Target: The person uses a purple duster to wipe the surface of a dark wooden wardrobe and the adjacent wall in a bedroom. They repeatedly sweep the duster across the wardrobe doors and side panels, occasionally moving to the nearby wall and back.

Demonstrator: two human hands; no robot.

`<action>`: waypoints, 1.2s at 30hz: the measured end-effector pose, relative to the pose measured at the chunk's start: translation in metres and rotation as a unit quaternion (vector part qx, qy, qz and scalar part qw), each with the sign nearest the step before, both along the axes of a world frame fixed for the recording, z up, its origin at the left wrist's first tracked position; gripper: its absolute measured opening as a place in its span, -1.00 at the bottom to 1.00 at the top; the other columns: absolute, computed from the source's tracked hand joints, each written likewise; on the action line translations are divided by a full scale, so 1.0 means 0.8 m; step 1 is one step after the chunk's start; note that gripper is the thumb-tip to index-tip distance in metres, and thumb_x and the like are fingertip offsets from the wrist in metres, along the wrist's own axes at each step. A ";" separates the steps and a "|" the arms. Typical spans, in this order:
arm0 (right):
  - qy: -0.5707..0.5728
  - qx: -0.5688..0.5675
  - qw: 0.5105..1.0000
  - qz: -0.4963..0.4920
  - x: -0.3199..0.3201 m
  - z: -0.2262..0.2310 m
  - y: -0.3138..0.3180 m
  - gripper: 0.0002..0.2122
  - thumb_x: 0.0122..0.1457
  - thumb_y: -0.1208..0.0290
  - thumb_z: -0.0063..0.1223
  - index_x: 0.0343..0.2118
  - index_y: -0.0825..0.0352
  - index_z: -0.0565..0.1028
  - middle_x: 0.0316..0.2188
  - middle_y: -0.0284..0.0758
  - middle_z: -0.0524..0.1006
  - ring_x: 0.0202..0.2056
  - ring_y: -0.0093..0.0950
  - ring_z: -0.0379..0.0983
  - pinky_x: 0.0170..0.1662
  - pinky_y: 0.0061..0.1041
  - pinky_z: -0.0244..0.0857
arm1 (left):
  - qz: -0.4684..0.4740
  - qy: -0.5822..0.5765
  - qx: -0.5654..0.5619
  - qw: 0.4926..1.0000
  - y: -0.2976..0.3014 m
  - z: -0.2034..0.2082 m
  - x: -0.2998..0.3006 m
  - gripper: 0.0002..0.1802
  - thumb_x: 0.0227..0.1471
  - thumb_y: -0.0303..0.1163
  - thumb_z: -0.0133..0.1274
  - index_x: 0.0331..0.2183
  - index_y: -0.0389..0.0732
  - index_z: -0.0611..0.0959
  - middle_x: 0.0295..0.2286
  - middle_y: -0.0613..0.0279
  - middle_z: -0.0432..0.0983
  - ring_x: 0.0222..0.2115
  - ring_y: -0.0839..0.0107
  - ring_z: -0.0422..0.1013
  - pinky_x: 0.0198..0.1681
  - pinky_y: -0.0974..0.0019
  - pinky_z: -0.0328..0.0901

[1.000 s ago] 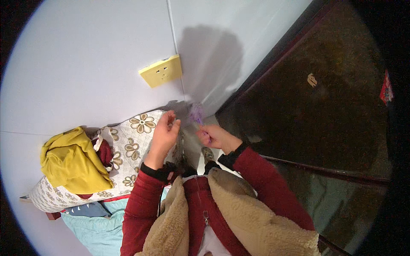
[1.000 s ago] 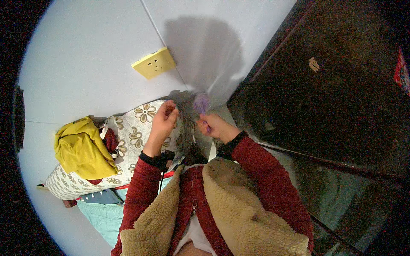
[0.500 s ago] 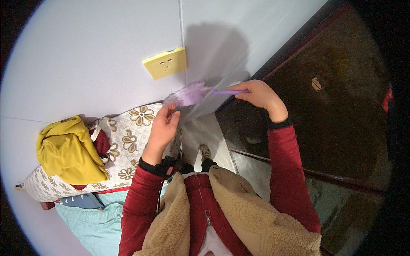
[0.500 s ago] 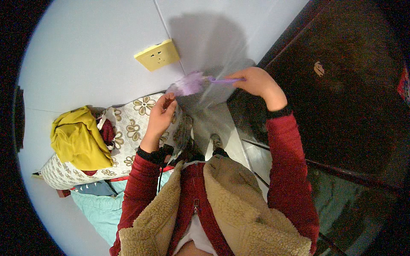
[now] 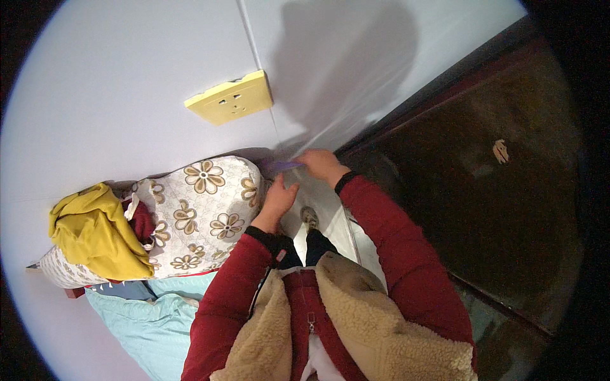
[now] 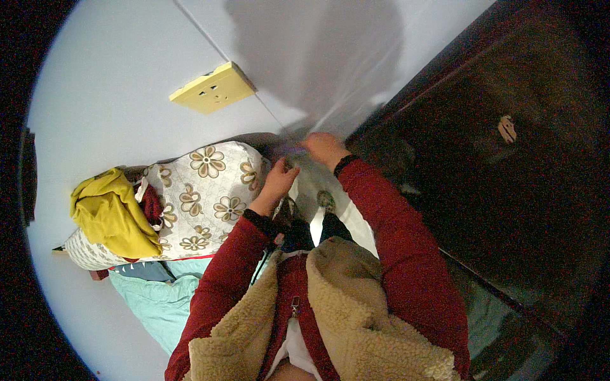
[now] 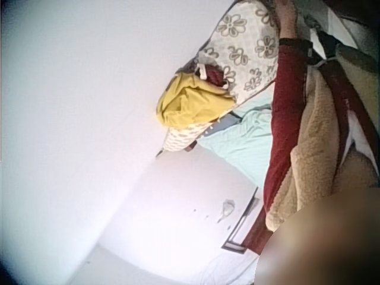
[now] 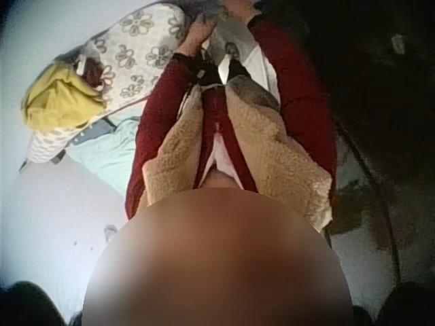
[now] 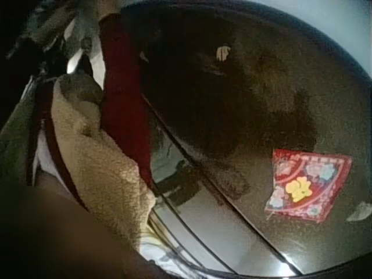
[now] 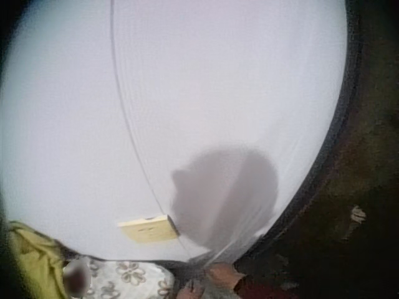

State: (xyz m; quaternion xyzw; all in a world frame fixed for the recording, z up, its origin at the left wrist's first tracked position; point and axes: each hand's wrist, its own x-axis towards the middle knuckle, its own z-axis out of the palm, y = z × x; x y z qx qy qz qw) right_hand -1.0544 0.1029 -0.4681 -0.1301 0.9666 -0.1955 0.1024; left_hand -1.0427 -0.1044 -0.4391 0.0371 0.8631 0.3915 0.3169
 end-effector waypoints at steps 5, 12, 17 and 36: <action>-0.030 0.019 0.996 -0.077 -0.001 -0.026 0.037 -0.76 0.10 0.45 0.08 -0.18 0.29 0.67 -0.26 -0.04 0.63 -0.19 0.02 0.59 -0.11 -0.05 0.47 | 0.058 -0.051 -0.018 0.997 0.005 -0.035 -0.003 -0.06 0.05 -0.12 0.17 0.30 -0.43 0.19 0.14 -0.45 0.34 0.18 -0.24 0.30 0.25 0.02 0.21; -0.111 0.116 0.954 -0.255 0.020 -0.052 0.094 -0.79 0.16 0.47 0.01 -0.24 0.36 0.67 -0.23 0.04 0.62 -0.19 0.03 0.58 -0.11 -0.05 0.48 | 0.089 -0.063 -0.006 0.994 0.003 -0.052 0.007 -0.10 0.05 -0.16 0.15 0.29 -0.42 0.21 0.13 -0.43 0.37 0.18 -0.24 0.31 0.24 0.04 0.22; -0.084 -0.162 0.979 -0.090 0.010 -0.003 0.073 -0.76 0.23 0.36 0.05 -0.13 0.28 0.66 -0.18 -0.02 0.63 -0.10 -0.03 0.56 -0.01 -0.13 0.44 | 0.092 -0.023 -0.057 0.994 -0.014 -0.035 0.009 -0.12 0.10 -0.10 0.14 0.27 -0.42 0.24 0.15 -0.34 0.37 0.18 -0.20 0.30 0.24 0.07 0.22; -0.201 -0.506 0.774 -0.324 0.204 0.187 0.006 -0.65 0.35 0.41 0.01 0.17 0.19 0.54 -0.41 -0.57 0.49 -0.50 -0.74 0.26 -0.43 -0.72 0.18 | 0.076 0.025 0.163 0.983 -0.103 0.125 0.051 -0.52 0.26 -0.31 0.10 0.12 -0.36 0.51 -0.04 0.08 0.60 -0.04 0.35 0.51 0.05 0.34 0.36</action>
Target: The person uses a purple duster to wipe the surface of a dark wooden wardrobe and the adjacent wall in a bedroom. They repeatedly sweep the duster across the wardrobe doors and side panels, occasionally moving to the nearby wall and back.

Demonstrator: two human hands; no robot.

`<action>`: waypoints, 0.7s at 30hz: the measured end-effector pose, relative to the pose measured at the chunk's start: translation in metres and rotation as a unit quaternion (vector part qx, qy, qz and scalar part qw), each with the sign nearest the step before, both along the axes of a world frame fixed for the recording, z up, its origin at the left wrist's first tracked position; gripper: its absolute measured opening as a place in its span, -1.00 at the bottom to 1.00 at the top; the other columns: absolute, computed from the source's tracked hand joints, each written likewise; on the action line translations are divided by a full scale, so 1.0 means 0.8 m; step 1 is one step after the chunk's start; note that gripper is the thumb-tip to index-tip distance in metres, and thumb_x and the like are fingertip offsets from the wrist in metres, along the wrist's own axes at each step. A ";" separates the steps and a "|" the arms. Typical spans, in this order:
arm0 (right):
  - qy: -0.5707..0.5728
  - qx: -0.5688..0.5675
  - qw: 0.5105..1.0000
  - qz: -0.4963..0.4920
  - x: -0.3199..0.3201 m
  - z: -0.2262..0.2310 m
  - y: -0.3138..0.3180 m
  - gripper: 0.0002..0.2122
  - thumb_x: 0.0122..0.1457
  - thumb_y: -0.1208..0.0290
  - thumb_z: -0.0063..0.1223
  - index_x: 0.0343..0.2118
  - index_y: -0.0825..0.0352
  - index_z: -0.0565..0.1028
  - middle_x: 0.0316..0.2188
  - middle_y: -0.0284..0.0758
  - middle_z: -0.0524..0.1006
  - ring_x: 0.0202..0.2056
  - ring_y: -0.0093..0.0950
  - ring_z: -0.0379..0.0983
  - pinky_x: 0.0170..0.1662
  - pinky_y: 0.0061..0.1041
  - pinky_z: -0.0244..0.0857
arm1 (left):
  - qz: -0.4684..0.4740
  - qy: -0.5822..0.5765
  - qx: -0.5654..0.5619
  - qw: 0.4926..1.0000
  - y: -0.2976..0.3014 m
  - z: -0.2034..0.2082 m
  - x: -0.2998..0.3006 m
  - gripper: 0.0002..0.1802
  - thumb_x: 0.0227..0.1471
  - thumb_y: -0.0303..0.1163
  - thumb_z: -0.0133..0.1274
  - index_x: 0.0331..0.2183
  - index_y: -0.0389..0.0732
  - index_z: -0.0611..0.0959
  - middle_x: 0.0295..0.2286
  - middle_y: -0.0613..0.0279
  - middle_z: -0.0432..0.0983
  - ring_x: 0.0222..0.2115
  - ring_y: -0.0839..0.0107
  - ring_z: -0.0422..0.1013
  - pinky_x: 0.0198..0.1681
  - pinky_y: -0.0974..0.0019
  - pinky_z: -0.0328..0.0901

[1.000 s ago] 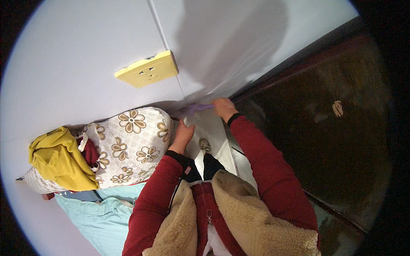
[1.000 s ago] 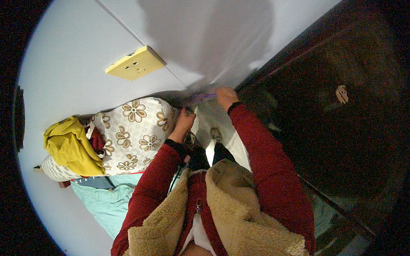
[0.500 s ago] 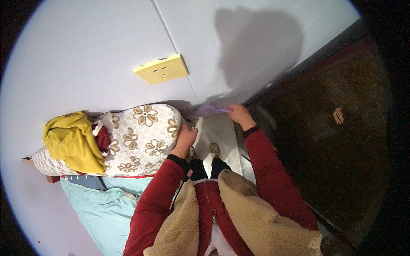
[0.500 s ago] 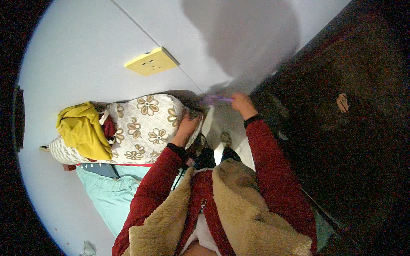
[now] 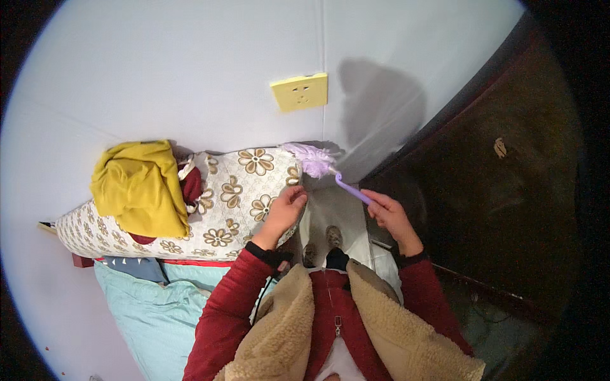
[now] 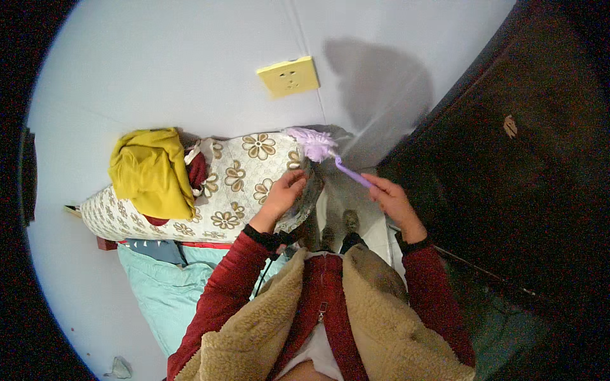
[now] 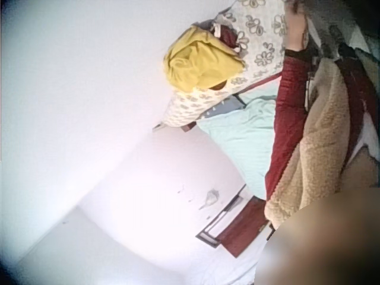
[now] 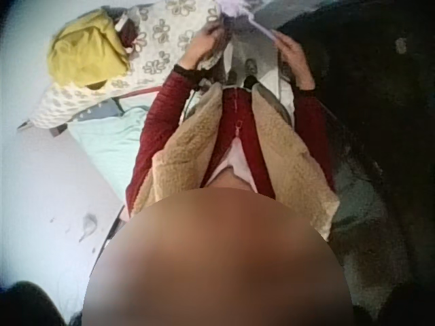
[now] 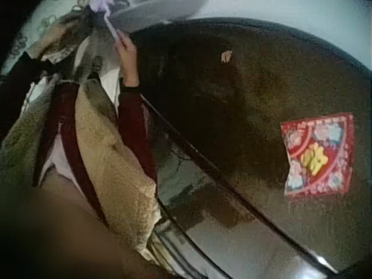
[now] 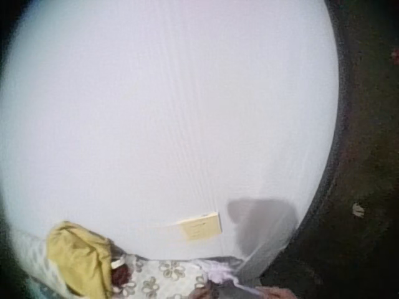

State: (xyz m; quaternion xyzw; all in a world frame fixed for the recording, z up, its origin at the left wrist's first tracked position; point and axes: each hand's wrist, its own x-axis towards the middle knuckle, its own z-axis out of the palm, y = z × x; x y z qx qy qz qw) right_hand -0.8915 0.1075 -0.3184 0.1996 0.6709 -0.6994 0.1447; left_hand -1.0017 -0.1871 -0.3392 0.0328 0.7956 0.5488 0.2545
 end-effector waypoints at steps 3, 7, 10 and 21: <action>0.035 -0.043 0.998 -0.030 0.019 0.012 -0.032 -0.62 0.38 0.38 -0.01 0.23 0.19 0.47 -0.46 -0.57 0.39 -0.56 -0.78 0.12 -0.52 -0.77 0.00 | 0.008 -0.025 0.033 0.999 -0.024 0.014 0.003 -0.54 0.30 -0.28 0.08 0.13 -0.32 0.52 -0.08 0.25 0.60 -0.13 0.50 0.46 -0.08 0.41 0.35; 0.164 0.071 0.983 -0.042 0.041 0.024 -0.068 -0.60 0.41 0.37 -0.05 0.27 0.23 0.42 -0.47 -0.55 0.35 -0.57 -0.78 0.09 -0.54 -0.76 -0.03 | 0.017 -0.015 0.038 0.999 -0.059 0.026 0.008 -0.61 0.31 -0.31 0.06 0.09 -0.27 0.56 -0.08 0.28 0.61 -0.19 0.57 0.45 -0.15 0.44 0.35; 0.154 -0.044 0.985 -0.058 0.067 0.031 -0.086 -0.59 0.41 0.38 -0.08 0.30 0.25 0.38 -0.48 -0.55 0.33 -0.57 -0.77 0.09 -0.53 -0.75 -0.03 | 0.067 -0.016 0.113 0.991 -0.086 0.030 0.005 -0.64 0.30 -0.32 0.06 0.05 -0.28 0.58 -0.13 0.30 0.62 -0.24 0.59 0.44 -0.18 0.46 0.34; 0.265 0.273 0.921 0.080 0.083 -0.006 -0.165 -0.56 0.37 0.39 -0.01 0.31 0.13 0.38 -0.43 -0.27 0.52 -0.44 -0.39 0.43 -0.32 -0.43 0.33 | 0.142 0.075 0.136 0.978 -0.096 0.030 0.004 -0.47 0.27 -0.38 0.09 0.19 -0.39 0.44 -0.15 0.19 0.56 -0.19 0.49 0.45 -0.07 0.42 0.35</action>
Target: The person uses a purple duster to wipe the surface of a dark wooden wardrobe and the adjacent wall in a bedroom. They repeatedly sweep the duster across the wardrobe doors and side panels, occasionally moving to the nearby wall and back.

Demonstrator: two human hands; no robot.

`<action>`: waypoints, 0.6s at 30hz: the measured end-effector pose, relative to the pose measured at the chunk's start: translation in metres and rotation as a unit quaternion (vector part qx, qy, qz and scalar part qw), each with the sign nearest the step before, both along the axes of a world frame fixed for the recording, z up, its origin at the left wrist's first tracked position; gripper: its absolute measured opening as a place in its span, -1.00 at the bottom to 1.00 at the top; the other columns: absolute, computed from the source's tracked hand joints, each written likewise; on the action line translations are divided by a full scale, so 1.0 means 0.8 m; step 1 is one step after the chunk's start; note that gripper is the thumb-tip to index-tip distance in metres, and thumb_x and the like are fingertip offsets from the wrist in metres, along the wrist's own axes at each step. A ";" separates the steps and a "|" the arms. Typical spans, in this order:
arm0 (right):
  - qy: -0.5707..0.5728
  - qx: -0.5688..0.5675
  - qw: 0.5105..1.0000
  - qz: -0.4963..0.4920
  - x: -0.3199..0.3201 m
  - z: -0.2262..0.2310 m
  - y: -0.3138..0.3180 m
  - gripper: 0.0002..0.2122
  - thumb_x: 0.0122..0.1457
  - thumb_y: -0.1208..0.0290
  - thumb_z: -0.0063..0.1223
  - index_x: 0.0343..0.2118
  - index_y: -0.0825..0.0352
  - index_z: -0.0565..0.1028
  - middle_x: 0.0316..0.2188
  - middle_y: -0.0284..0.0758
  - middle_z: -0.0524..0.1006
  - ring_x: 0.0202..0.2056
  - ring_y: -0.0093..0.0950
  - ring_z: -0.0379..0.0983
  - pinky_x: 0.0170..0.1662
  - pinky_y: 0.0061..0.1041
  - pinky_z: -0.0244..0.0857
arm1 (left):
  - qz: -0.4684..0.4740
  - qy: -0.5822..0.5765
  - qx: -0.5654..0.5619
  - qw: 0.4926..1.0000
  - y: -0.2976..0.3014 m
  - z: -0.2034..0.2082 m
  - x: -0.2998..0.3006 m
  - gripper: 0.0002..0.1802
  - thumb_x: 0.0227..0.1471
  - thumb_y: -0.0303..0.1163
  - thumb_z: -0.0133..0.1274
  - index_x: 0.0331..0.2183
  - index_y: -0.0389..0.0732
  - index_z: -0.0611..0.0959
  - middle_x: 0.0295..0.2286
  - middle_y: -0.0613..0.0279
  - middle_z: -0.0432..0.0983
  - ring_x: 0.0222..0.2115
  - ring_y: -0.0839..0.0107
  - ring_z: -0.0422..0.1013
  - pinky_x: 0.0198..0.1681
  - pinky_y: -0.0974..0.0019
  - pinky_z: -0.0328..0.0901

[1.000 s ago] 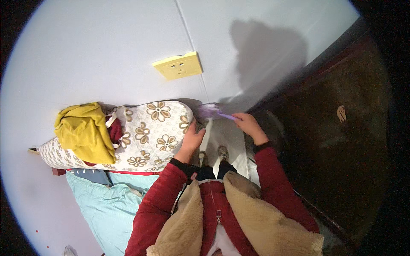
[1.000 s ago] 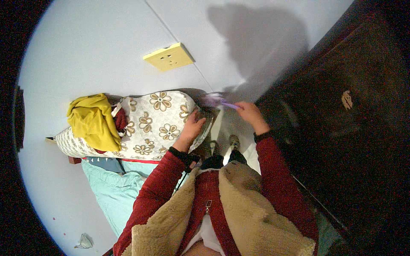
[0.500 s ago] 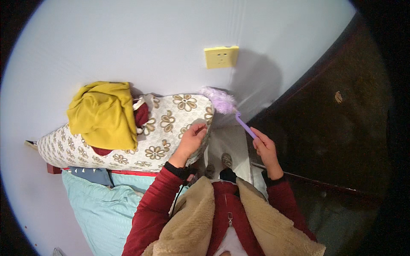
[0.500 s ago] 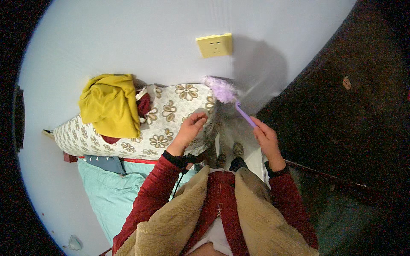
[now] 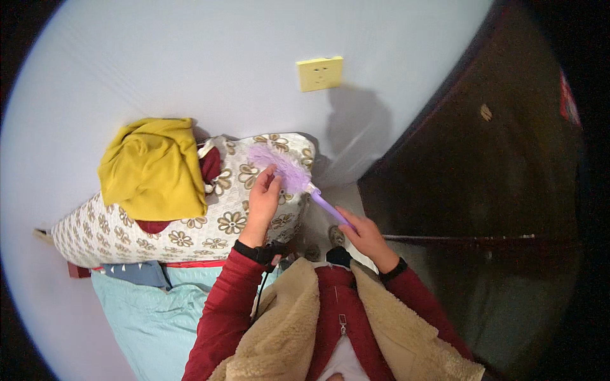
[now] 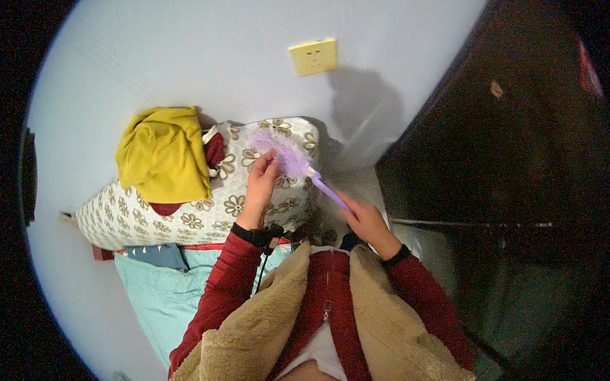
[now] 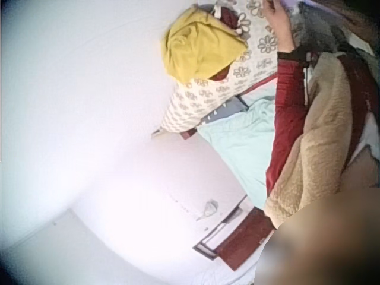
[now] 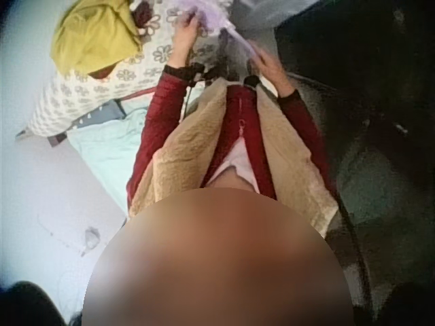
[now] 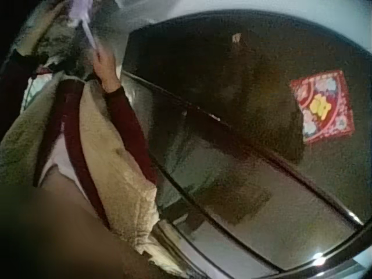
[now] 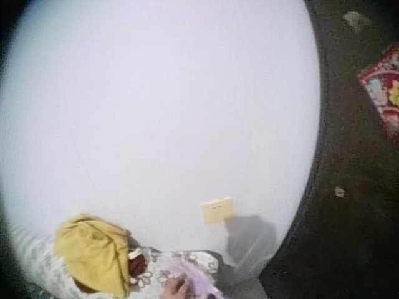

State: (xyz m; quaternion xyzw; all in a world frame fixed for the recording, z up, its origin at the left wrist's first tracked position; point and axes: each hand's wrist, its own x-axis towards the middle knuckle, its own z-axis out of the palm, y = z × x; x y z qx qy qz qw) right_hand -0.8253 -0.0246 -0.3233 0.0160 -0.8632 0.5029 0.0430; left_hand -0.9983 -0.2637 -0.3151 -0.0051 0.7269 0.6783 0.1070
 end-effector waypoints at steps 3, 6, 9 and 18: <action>0.065 0.069 0.995 -0.040 0.007 -0.006 0.003 -0.56 0.37 0.38 -0.02 0.31 0.10 0.37 -0.40 -0.11 0.55 -0.41 -0.19 0.47 -0.29 -0.35 0.35 | -0.037 0.003 -0.009 0.999 0.008 0.008 0.005 -0.52 0.28 -0.41 0.06 0.17 -0.37 0.47 -0.10 0.18 0.57 -0.14 0.48 0.47 -0.02 0.40 0.36; 0.019 0.007 0.995 -0.100 0.013 -0.045 0.007 -0.58 0.39 0.36 -0.05 0.31 0.10 0.37 -0.38 -0.10 0.55 -0.40 -0.18 0.47 -0.30 -0.33 0.34 | -0.026 0.013 0.032 0.999 0.014 0.013 0.002 -0.56 0.30 -0.43 0.03 0.16 -0.35 0.48 -0.03 0.19 0.54 -0.11 0.47 0.46 -0.01 0.37 0.38; -0.131 -0.104 0.970 -0.179 0.024 -0.114 0.004 -0.67 0.44 0.32 -0.12 0.19 0.22 0.45 -0.41 -0.22 0.52 -0.43 -0.33 0.44 -0.33 -0.33 0.31 | -0.026 -0.020 -0.006 0.999 0.014 0.011 -0.001 -0.56 0.30 -0.42 0.04 0.16 -0.34 0.49 0.03 0.20 0.51 -0.08 0.50 0.45 -0.02 0.38 0.39; -0.248 -0.597 0.728 -0.227 0.043 -0.170 -0.047 -0.62 0.43 0.09 -0.07 0.22 0.09 0.34 -0.56 -0.56 0.23 -0.60 -0.69 0.10 -0.59 -0.66 0.00 | -0.096 -0.089 -0.015 0.991 0.011 -0.009 0.010 -0.61 0.32 -0.35 0.03 0.11 -0.30 0.52 -0.02 0.16 0.59 0.00 0.38 0.51 0.04 0.32 0.38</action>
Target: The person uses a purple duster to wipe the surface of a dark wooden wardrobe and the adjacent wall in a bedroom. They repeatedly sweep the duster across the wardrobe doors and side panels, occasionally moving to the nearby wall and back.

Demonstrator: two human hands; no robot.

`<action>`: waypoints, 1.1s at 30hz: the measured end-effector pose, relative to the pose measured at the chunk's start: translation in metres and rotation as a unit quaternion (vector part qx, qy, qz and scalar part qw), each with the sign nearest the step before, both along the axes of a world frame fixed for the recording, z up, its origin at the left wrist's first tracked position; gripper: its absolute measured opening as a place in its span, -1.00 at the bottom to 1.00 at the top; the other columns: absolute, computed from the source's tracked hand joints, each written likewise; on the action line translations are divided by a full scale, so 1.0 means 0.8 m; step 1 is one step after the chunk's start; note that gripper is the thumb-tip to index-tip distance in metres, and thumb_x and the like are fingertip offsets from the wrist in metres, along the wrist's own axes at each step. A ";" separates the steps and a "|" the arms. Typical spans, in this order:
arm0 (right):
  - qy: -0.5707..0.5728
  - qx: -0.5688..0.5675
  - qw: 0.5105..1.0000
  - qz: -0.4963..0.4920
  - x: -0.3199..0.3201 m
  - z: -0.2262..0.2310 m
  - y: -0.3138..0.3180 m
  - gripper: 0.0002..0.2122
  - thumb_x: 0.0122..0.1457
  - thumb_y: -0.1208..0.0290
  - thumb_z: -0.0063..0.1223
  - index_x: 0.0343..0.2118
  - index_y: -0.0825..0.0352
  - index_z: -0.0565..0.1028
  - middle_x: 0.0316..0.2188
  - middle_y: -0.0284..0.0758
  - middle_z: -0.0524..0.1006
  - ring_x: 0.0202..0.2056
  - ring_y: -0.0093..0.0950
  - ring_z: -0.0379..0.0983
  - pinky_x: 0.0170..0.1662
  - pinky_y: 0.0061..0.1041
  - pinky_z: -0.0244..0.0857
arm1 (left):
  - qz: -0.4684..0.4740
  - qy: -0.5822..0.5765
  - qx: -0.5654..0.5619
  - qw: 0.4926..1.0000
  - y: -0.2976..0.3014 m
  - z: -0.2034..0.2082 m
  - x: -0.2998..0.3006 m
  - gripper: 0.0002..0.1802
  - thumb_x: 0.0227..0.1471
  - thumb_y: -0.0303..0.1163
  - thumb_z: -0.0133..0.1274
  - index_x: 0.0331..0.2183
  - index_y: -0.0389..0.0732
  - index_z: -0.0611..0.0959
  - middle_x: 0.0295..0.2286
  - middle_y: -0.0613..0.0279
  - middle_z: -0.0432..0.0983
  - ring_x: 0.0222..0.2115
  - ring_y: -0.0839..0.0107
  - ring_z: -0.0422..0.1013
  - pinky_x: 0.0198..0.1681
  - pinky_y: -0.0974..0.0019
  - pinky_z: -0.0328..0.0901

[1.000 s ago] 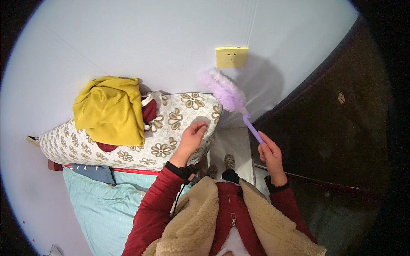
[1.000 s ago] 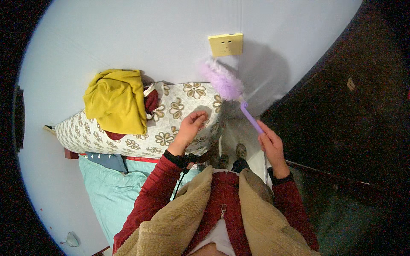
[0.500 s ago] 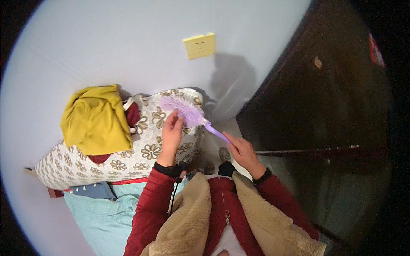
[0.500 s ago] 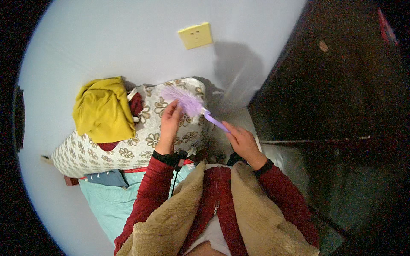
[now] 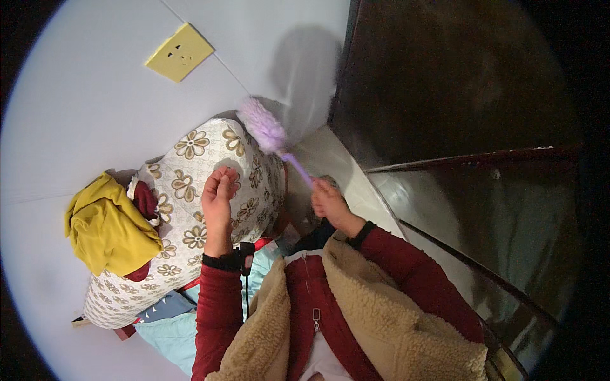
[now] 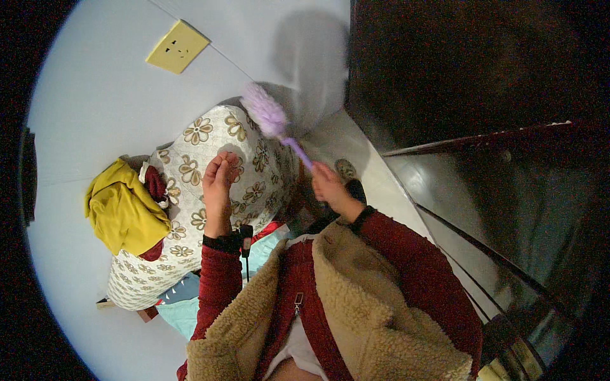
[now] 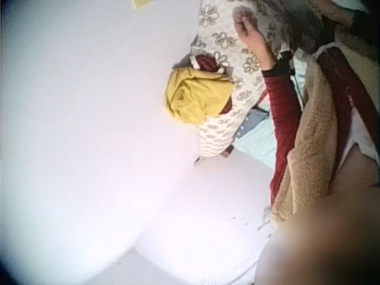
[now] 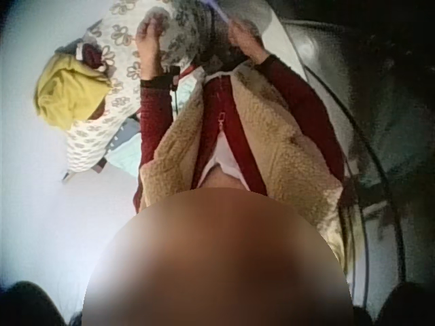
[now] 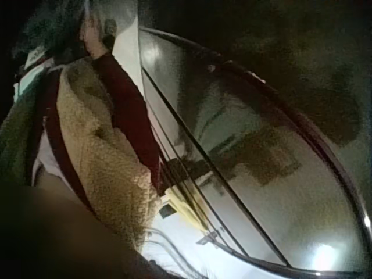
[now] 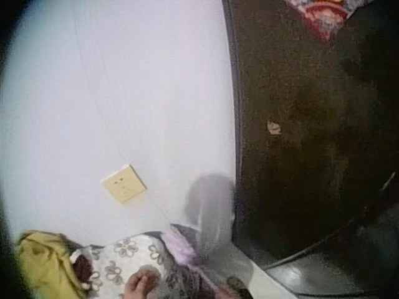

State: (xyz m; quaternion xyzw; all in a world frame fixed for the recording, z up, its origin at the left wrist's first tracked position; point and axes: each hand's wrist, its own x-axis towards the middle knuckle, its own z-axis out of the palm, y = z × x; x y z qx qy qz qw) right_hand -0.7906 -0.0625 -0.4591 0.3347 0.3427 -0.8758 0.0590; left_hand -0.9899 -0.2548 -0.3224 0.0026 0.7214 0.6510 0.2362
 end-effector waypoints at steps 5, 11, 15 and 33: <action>-0.150 0.036 0.970 0.186 0.003 -0.067 -0.049 -0.61 0.43 0.06 -0.07 0.20 0.12 0.35 -0.57 -0.54 0.23 -0.60 -0.63 0.12 -0.59 -0.57 0.06 | -0.012 0.000 -0.001 1.000 0.009 -0.004 0.008 -0.61 0.32 -0.33 0.03 0.10 -0.28 0.53 -0.03 0.19 0.60 0.00 0.40 0.51 0.04 0.34 0.37; -0.205 0.200 0.948 0.141 0.030 -0.124 0.023 -0.70 0.43 0.17 -0.06 0.06 0.23 0.44 -0.62 -0.46 0.34 -0.66 -0.58 0.24 -0.60 -0.50 0.19 | -0.042 -0.003 -0.006 0.999 0.016 0.006 0.013 -0.63 0.34 -0.32 0.02 0.10 -0.28 0.54 -0.04 0.21 0.60 -0.01 0.42 0.51 0.00 0.34 0.38; -0.042 0.553 0.828 -0.082 0.032 0.013 0.124 -0.78 0.41 0.34 -0.03 0.01 0.32 0.42 -0.49 -0.43 0.49 -0.57 -0.67 0.34 -0.54 -0.58 0.29 | -0.069 0.021 0.010 0.997 0.036 0.019 0.010 -0.64 0.34 -0.33 0.01 0.09 -0.26 0.55 -0.04 0.23 0.61 -0.03 0.46 0.51 -0.03 0.38 0.37; -0.141 0.677 0.720 0.046 0.121 0.283 0.219 -0.53 0.33 0.41 -0.01 0.31 0.16 0.34 0.14 -0.10 0.51 0.10 -0.16 0.51 0.14 -0.38 0.35 | -0.157 0.169 0.133 0.964 0.225 0.100 0.029 -0.41 0.27 -0.48 0.03 0.28 -0.31 0.33 0.21 -0.05 0.35 0.19 0.21 0.34 0.24 0.22 0.25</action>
